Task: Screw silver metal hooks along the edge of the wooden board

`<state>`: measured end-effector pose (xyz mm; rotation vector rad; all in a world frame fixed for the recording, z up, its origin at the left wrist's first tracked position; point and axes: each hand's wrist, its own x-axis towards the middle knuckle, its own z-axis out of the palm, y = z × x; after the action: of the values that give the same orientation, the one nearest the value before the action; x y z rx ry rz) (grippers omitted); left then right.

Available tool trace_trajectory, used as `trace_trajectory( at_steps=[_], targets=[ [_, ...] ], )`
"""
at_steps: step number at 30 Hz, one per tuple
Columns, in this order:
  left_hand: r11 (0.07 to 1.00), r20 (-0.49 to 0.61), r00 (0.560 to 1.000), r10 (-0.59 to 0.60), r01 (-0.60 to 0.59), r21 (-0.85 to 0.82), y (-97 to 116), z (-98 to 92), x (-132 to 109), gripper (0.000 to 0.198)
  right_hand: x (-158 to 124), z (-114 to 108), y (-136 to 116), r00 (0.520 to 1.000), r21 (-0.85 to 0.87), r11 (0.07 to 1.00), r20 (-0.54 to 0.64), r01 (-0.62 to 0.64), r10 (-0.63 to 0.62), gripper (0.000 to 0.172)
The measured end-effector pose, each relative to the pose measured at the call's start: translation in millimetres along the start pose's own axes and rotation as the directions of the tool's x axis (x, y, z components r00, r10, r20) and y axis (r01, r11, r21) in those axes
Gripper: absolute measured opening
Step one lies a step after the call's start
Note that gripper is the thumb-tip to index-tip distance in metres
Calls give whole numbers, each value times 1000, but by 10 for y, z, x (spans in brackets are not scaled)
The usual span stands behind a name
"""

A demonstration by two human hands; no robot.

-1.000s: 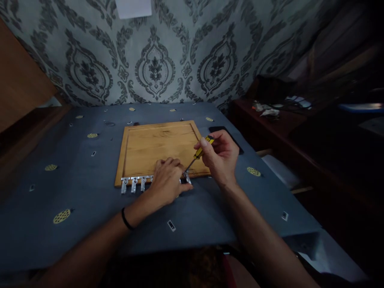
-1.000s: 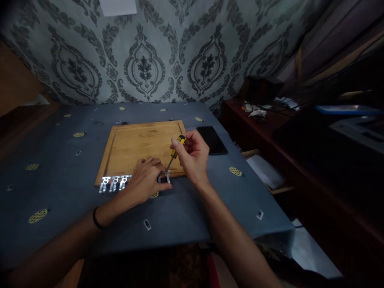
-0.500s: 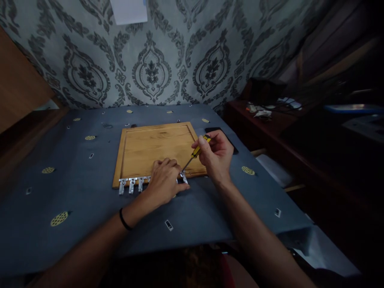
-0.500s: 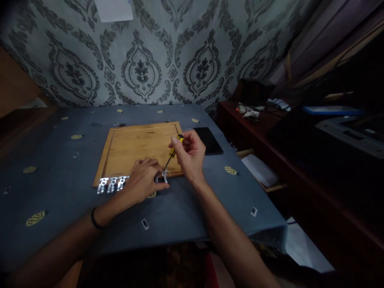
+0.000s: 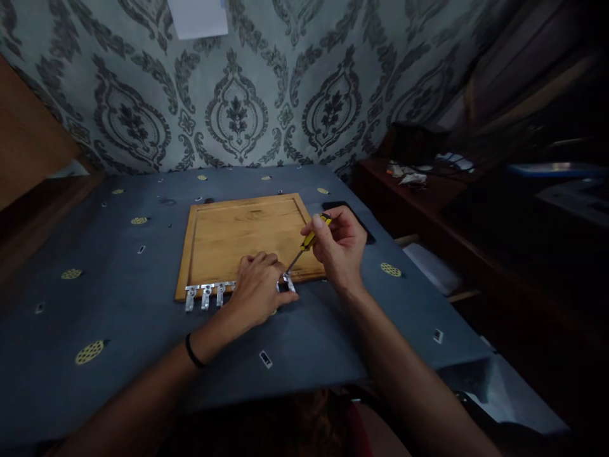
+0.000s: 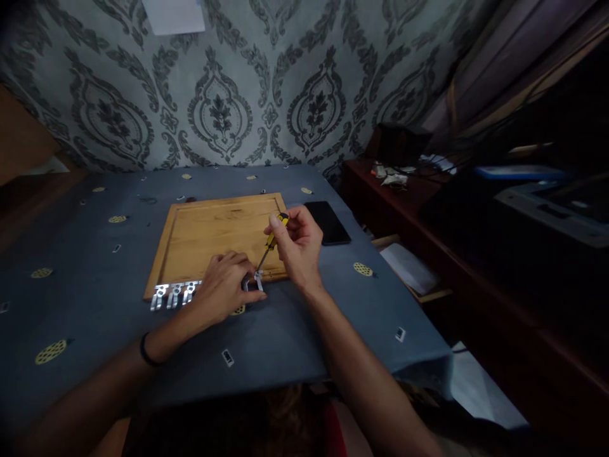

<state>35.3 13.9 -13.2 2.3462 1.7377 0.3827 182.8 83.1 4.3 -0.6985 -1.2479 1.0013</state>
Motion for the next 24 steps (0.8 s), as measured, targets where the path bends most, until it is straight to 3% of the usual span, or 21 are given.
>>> trace_trajectory(
  at_steps=[24],
  targets=[
    [1000,15,1000,-1,1,10,16,-40,-2,37,-26,17,-49,999,5,1000,-22,26,-26,46]
  ],
)
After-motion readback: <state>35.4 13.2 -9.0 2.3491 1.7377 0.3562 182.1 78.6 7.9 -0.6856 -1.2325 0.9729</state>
